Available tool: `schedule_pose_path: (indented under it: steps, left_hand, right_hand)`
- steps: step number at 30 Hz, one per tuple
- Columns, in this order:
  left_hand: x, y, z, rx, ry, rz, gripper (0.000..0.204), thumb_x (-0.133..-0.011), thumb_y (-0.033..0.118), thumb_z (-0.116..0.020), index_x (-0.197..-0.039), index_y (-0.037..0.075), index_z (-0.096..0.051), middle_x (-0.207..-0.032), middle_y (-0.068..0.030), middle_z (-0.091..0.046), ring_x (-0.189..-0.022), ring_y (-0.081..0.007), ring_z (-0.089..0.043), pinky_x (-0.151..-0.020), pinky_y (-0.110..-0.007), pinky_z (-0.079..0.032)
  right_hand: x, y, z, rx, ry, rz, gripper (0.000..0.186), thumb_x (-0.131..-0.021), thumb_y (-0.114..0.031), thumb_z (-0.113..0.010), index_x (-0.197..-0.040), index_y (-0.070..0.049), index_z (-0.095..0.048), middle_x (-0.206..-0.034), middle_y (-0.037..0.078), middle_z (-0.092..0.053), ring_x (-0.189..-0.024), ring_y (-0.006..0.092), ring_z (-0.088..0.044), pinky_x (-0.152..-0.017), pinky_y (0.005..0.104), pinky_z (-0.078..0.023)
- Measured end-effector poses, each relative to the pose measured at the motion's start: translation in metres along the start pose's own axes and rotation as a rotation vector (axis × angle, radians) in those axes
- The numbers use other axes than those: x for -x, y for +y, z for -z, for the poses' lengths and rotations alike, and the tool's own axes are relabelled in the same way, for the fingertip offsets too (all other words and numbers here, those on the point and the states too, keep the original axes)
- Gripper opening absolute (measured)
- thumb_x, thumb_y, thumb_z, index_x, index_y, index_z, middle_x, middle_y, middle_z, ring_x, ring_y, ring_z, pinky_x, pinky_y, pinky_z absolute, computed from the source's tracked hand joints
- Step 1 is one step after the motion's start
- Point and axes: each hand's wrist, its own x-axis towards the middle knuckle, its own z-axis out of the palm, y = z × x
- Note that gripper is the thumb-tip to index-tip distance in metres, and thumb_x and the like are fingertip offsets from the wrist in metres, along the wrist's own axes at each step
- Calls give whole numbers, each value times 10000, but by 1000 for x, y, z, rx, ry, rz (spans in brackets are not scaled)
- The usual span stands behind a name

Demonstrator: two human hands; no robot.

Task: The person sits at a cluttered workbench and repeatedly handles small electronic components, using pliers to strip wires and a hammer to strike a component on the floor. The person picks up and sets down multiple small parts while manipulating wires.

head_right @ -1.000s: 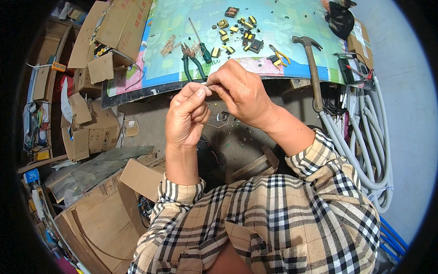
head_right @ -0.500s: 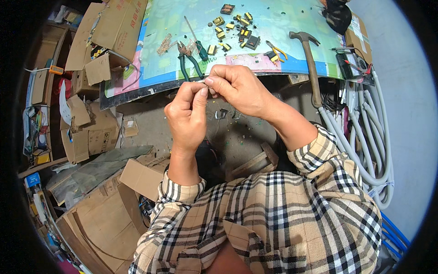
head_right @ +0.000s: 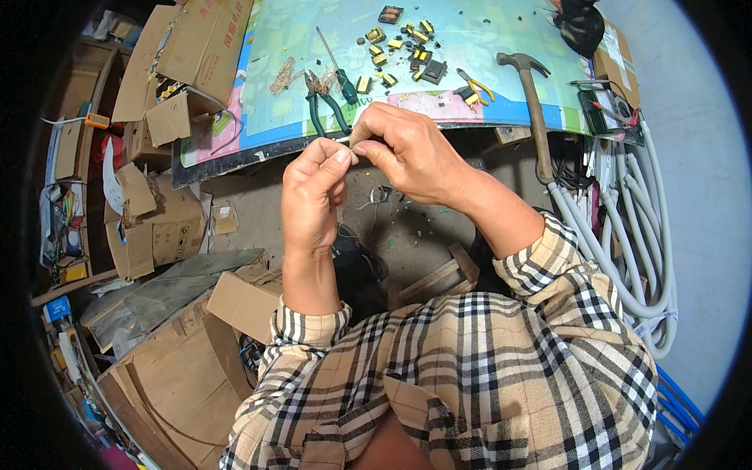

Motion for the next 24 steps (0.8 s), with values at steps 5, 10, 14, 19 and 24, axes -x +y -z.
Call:
schedule_pose_path:
  steps: [5, 10, 14, 19, 24]
  left_hand:
    - [0, -1, 4, 104, -12, 50, 107, -896, 137, -598, -818, 64, -595, -611, 97, -438, -494, 9, -298, -447, -167, -207]
    - [0, 2, 7, 46, 4, 33, 109, -899, 131, -593, -820, 58, -596, -621, 89, -461, -497, 6, -303, -451, -172, -221]
    - [-7, 0, -1, -18, 27, -22, 99, -901, 101, -587, -818, 48, -590, -643, 88, -483, -517, 9, -322, -460, -176, -237]
    - [-3, -2, 1, -242, 64, -183, 117, -896, 54, -575, -783, 30, -566, -675, 67, -508, -617, 7, -404, -501, -188, -320]
    - [7, -26, 9, -477, 156, -342, 130, -880, 108, -592, -823, -1, -549, -656, -77, -523, -623, -114, -478, -570, -312, -434]
  right_hand:
    - [1, 1, -4, -154, -29, -125, 34, -857, 1, -553, -889, 14, -550, -779, 85, -583, -678, 177, -603, -614, 290, -484]
    - [2, 8, -3, -173, 42, -149, 79, -858, -13, -557, -933, 13, -563, -795, 85, -582, -660, 152, -595, -600, 278, -482]
    - [0, 6, 4, -54, 58, -49, 109, -832, -27, -581, -936, 7, -581, -807, 94, -578, -696, 166, -592, -621, 301, -474]
    - [-2, 3, -2, 119, 24, 46, 132, -791, -34, -617, -917, 0, -601, -804, 122, -570, -693, 240, -576, -626, 312, -461]
    - [0, -17, -25, 303, 52, 15, 121, -741, -14, -645, -849, 5, -596, -737, 142, -548, -632, 296, -542, -574, 360, -434]
